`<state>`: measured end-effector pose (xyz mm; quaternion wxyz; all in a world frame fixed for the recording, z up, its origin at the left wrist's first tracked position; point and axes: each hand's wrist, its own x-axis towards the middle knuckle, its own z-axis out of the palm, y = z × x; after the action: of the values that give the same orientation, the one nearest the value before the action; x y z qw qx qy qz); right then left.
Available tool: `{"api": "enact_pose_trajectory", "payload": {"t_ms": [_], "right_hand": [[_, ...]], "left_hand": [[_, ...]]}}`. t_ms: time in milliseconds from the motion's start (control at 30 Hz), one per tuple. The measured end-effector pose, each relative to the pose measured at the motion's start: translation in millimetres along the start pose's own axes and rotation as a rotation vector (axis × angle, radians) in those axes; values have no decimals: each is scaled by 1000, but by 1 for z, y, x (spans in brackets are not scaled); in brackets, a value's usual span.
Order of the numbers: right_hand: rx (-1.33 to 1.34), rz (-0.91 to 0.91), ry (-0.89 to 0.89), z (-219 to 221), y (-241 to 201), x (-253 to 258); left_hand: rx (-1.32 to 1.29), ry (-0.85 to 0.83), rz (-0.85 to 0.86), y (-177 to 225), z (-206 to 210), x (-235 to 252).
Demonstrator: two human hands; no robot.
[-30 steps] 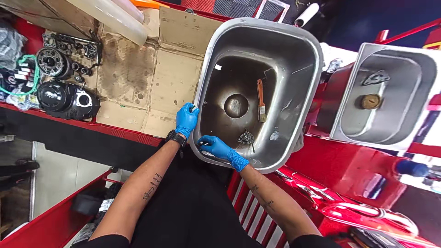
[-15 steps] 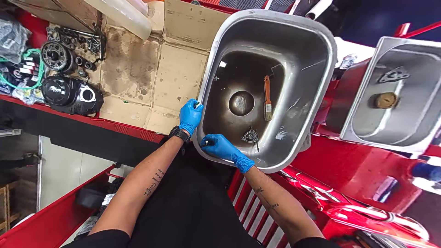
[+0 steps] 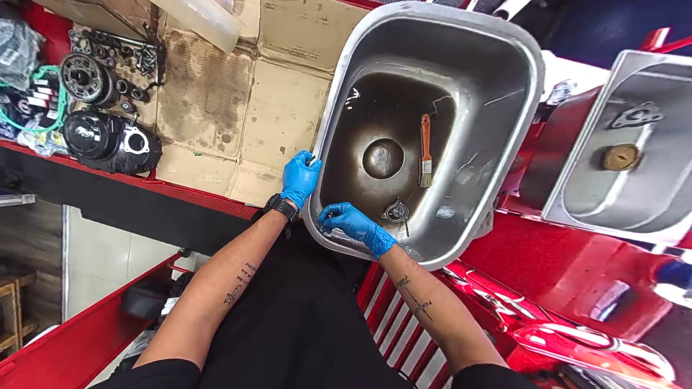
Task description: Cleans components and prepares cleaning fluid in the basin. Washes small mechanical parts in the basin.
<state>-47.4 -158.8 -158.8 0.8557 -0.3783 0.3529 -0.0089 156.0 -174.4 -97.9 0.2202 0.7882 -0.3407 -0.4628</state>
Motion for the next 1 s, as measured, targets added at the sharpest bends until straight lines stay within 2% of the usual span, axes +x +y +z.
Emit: {"api": "enact_pose_trajectory", "payload": {"t_ms": [167, 333, 467, 633, 733, 800, 900, 1000], "right_hand": [[164, 0, 17, -12, 2, 0], [205, -108, 60, -18, -24, -9], [112, -153, 116, -19, -73, -6], [-101, -150, 225, -16, -156, 19], [-206, -162, 220, 14, -207, 54], [-285, -164, 173, 48, -237, 96], [-394, -143, 128, 107, -268, 175], [-476, -129, 93, 165, -287, 274]], "left_hand": [[-47, -50, 4, -4, -6, -3], [-119, -77, -22, -14, -33, 4], [-216, -52, -102, -40, -70, 12], [-316, -62, -158, -78, -108, 25], [-377, -107, -173, -94, -125, 36], [-422, -127, -157, -104, -142, 44], [-421, -203, -99, -120, -160, 59], [-356, -328, -40, -131, -183, 70]]}}
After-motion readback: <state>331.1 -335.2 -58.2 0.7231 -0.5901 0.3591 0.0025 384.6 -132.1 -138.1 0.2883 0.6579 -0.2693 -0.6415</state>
